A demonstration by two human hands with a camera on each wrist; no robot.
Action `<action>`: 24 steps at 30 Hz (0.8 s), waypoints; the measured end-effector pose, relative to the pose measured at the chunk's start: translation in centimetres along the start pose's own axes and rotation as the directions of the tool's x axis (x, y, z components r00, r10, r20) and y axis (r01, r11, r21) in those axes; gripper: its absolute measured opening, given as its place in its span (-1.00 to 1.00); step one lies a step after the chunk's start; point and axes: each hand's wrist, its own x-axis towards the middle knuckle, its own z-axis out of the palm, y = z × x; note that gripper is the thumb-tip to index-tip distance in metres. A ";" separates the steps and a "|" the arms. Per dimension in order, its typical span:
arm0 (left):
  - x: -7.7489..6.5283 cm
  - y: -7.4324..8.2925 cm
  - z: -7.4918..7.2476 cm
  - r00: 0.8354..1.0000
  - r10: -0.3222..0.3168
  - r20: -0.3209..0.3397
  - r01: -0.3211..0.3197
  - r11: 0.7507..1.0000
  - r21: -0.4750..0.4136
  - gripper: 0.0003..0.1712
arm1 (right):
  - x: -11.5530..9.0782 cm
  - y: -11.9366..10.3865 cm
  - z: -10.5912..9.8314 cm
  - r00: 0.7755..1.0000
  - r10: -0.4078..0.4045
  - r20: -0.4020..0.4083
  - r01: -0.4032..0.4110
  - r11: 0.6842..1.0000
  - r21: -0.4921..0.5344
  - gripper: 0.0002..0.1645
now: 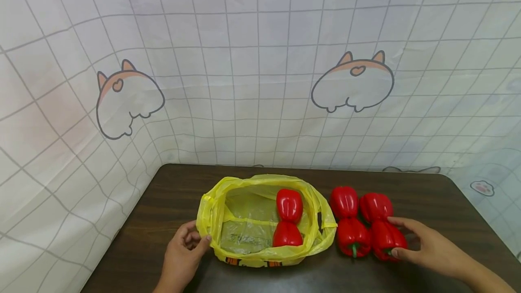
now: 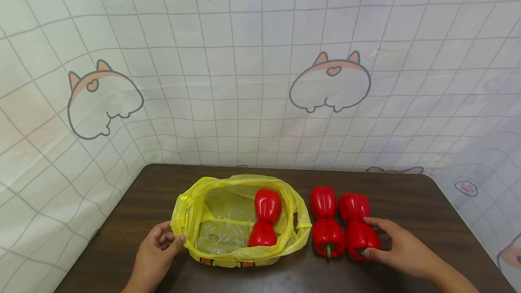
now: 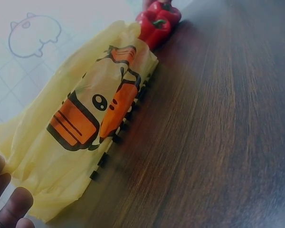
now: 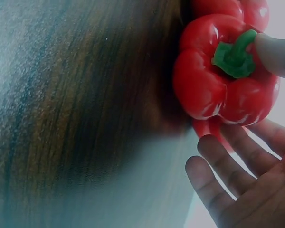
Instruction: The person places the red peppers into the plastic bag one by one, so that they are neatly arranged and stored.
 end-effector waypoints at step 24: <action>-0.1 -0.1 -0.2 1.000 -0.010 0.005 0.010 1.000 -0.022 -0.39 | -0.1 0.8 0.0 0.994 -0.087 0.059 0.086 0.996 0.020 -0.12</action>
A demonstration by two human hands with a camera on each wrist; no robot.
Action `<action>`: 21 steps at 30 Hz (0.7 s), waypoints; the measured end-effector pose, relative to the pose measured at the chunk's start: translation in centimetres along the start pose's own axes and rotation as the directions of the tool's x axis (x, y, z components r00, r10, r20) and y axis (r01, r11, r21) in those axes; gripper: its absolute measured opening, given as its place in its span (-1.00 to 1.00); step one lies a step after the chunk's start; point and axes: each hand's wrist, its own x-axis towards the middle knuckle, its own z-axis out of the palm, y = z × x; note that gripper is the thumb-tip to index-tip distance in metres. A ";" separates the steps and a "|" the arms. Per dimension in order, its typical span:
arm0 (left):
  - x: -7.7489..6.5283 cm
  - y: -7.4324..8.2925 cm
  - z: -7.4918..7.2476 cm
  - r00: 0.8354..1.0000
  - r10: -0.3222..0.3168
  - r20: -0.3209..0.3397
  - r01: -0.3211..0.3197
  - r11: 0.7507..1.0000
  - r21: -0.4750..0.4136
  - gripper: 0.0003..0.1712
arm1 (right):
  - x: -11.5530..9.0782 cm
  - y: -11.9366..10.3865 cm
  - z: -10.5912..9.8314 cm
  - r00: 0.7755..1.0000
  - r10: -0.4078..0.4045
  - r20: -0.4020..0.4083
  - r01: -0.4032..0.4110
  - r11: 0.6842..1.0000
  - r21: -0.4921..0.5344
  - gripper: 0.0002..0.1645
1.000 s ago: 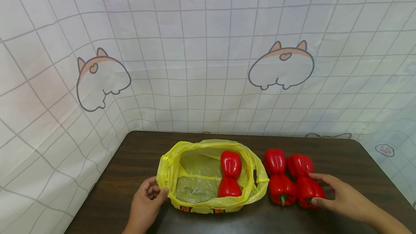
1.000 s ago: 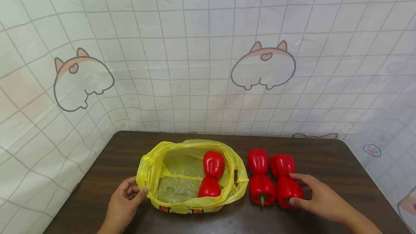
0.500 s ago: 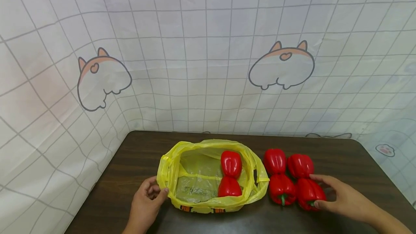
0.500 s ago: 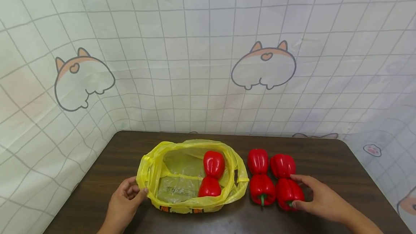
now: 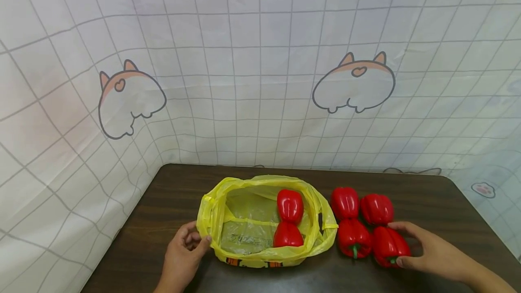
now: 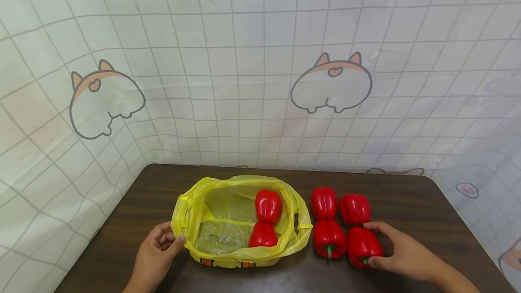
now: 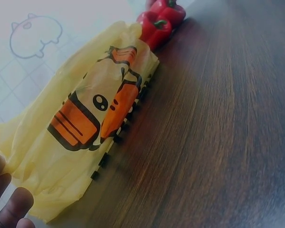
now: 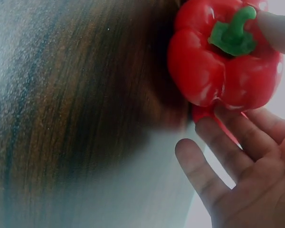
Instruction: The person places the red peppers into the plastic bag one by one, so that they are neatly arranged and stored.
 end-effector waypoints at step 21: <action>0.2 -0.4 0.0 1.000 0.004 -0.002 -0.004 1.000 -0.027 -0.39 | -0.6 -0.4 -0.3 0.999 -0.027 -0.029 0.028 0.999 0.047 -0.14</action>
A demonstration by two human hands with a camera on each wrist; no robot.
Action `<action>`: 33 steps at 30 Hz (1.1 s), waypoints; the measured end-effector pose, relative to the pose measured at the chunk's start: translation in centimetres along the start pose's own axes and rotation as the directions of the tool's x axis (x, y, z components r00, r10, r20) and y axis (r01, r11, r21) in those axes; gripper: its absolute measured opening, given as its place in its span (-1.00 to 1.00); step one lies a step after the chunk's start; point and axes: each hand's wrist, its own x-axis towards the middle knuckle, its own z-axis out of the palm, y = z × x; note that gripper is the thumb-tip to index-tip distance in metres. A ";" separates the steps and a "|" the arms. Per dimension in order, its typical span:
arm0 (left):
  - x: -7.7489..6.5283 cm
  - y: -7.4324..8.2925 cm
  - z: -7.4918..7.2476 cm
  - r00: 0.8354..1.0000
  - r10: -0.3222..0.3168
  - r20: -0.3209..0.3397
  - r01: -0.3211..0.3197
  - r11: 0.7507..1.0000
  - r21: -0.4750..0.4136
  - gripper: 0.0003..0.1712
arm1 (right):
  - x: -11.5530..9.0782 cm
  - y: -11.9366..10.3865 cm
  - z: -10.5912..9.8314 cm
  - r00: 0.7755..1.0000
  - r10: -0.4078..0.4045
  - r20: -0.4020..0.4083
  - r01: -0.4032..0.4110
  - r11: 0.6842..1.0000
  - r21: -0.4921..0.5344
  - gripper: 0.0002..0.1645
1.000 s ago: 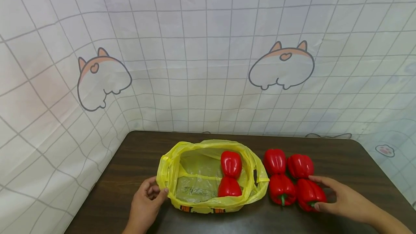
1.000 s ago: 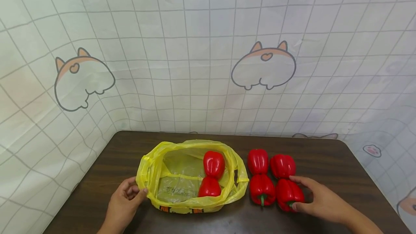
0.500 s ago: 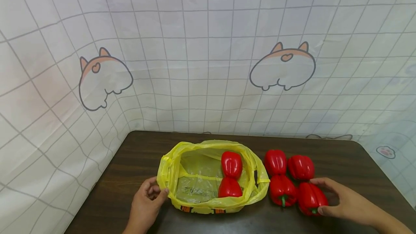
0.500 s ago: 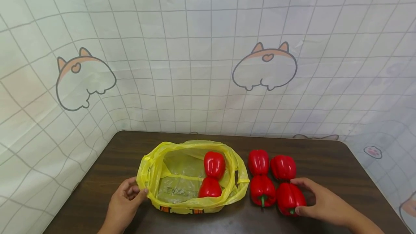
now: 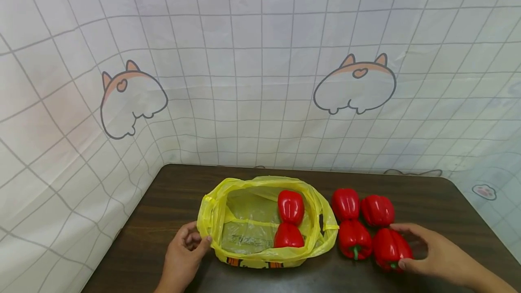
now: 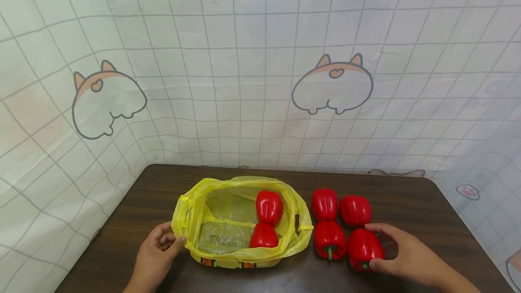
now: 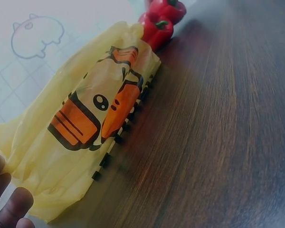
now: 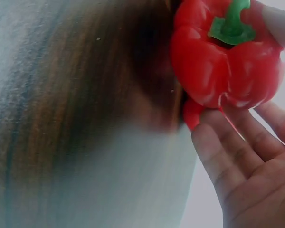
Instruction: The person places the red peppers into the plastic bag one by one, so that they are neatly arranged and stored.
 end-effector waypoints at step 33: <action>-0.2 0.6 0.2 1.000 0.008 0.005 -0.009 0.999 0.049 -0.40 | 1.9 -5.3 -1.1 0.960 -0.059 -0.273 0.048 0.998 -0.048 -0.12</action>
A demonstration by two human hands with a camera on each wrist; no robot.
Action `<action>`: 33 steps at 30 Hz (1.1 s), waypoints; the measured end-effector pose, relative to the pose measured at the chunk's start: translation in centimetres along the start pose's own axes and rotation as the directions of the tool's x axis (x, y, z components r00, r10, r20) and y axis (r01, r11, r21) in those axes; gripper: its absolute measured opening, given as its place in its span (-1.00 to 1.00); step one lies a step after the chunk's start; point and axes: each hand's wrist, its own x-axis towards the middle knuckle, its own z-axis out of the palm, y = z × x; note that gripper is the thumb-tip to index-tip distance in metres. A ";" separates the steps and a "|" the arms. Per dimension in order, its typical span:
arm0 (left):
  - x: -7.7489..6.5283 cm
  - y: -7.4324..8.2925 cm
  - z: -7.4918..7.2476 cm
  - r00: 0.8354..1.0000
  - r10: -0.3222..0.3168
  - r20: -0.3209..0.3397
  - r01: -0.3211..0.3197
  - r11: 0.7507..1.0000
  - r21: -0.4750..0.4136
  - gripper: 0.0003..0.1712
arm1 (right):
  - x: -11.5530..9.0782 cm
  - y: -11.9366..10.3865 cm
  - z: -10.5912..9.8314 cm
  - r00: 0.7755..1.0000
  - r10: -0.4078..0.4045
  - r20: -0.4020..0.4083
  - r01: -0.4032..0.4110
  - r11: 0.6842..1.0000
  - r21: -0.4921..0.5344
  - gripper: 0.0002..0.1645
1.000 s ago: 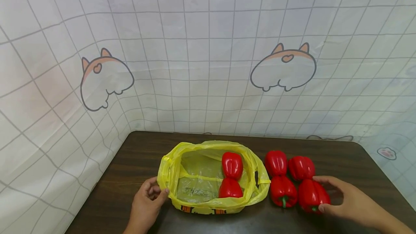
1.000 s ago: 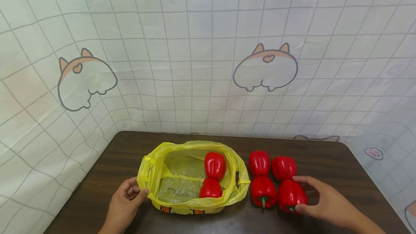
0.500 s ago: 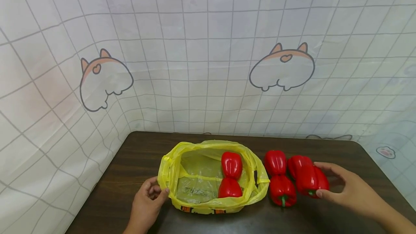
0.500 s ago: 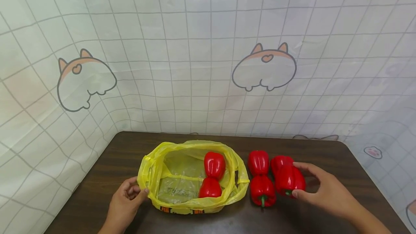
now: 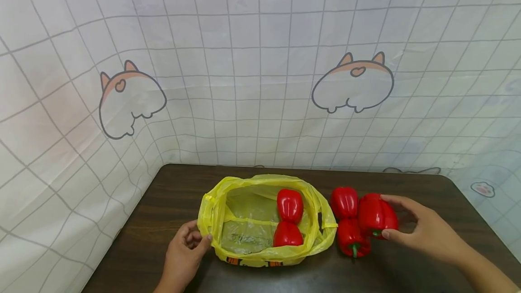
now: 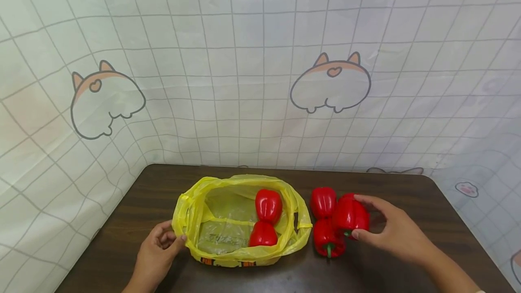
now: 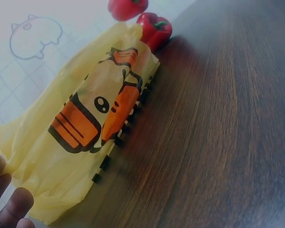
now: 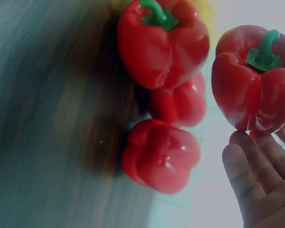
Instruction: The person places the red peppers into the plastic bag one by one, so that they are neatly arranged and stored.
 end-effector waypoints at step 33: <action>0.1 -0.3 0.0 1.000 0.016 0.005 -0.016 0.999 -0.034 -0.38 | 3.8 -4.8 3.6 0.999 -0.018 0.027 0.014 0.993 0.120 -0.11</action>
